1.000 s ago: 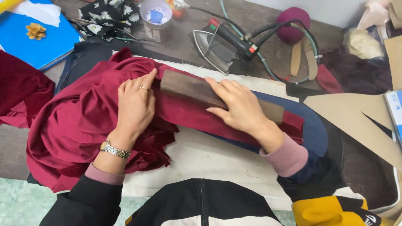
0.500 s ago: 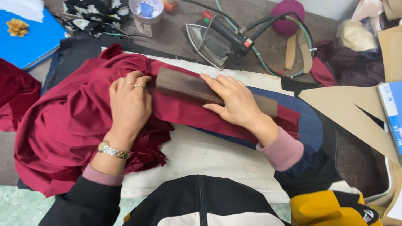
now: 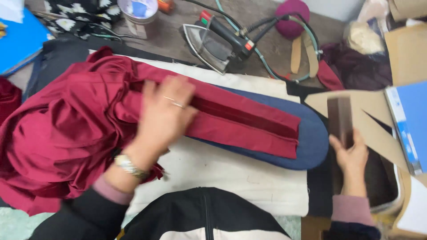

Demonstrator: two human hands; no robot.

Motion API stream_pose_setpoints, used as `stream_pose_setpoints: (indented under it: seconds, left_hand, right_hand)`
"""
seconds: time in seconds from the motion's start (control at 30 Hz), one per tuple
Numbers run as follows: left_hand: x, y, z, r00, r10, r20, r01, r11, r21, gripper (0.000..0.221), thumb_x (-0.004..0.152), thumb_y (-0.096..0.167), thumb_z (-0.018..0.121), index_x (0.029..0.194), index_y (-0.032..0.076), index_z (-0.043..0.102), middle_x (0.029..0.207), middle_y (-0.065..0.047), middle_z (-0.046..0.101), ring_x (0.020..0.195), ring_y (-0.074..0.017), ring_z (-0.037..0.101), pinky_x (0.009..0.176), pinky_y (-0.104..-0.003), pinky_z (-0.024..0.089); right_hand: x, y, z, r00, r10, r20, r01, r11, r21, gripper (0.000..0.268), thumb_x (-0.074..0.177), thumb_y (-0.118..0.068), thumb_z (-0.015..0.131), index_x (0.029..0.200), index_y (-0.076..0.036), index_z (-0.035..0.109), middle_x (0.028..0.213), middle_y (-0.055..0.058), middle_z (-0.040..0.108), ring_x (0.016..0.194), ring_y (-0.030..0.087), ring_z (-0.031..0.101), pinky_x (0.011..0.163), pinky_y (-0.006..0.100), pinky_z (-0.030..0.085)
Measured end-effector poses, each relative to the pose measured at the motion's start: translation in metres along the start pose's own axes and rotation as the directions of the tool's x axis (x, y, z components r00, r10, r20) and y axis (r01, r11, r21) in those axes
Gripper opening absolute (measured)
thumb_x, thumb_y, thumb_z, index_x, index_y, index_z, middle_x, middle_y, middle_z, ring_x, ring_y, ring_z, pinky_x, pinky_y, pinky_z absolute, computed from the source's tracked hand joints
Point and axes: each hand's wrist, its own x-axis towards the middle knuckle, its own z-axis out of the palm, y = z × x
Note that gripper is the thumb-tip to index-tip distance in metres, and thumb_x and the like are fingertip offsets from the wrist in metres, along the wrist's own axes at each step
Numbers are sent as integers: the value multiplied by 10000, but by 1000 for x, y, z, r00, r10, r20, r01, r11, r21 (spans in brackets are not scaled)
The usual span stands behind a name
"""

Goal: The person is ironing a red garment, aligning the seams on a pressing board, and then folding the garment.

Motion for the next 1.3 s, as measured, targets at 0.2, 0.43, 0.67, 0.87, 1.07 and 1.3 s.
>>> stream_pose_setpoints:
  seconds: [0.2,0.43,0.67,0.87,1.07,1.3]
  left_hand:
    - [-10,57,45,975,171,144,-172,985,-5,709,910,656,399,1463,212,413,1554,-86,305,1442,-308,261,1107,-661,177]
    - [-10,28,-1,977,156,146,-99,936,-338,532,951,373,545,1391,84,464,1471,-150,431,1368,-318,407,1114,-602,237]
    - [-43,-68,-80,973,-208,-102,184,961,-205,203,885,26,551,1060,-25,640,1060,-200,670,937,-374,636,837,-486,503]
    - [-121,-177,-58,769,-638,-26,616,730,295,489,956,276,529,1370,16,512,1356,-210,519,1229,-406,455,963,-548,387]
    - [-165,-197,-55,620,-774,129,726,629,277,345,965,494,598,1099,193,702,1049,-34,653,1107,-307,600,1031,-596,369]
    - [-137,-103,-114,718,-674,177,690,722,-51,265,865,344,699,911,86,657,799,-147,635,864,-393,636,789,-544,480]
  right_hand:
    - [5,64,89,981,168,99,-167,986,-14,702,789,-284,622,1449,-84,488,1293,234,568,1177,382,533,972,431,391]
    - [40,93,125,985,133,114,-132,991,-14,618,897,-319,648,1419,-14,517,1116,208,628,1048,369,591,899,462,411]
    - [95,90,87,982,159,106,-155,987,-42,579,990,-349,671,1393,46,540,965,187,680,937,358,641,836,490,427]
    - [69,-231,-6,939,-313,146,201,838,507,265,1045,-123,567,1284,-14,595,1144,147,631,860,224,623,785,311,487]
    - [44,-334,59,554,-737,387,563,674,478,442,821,-258,740,1241,-157,648,1008,94,678,729,282,699,642,368,567]
    - [57,-352,85,529,-649,546,510,758,407,285,735,-178,785,1002,-104,721,779,71,667,610,230,643,611,347,511]
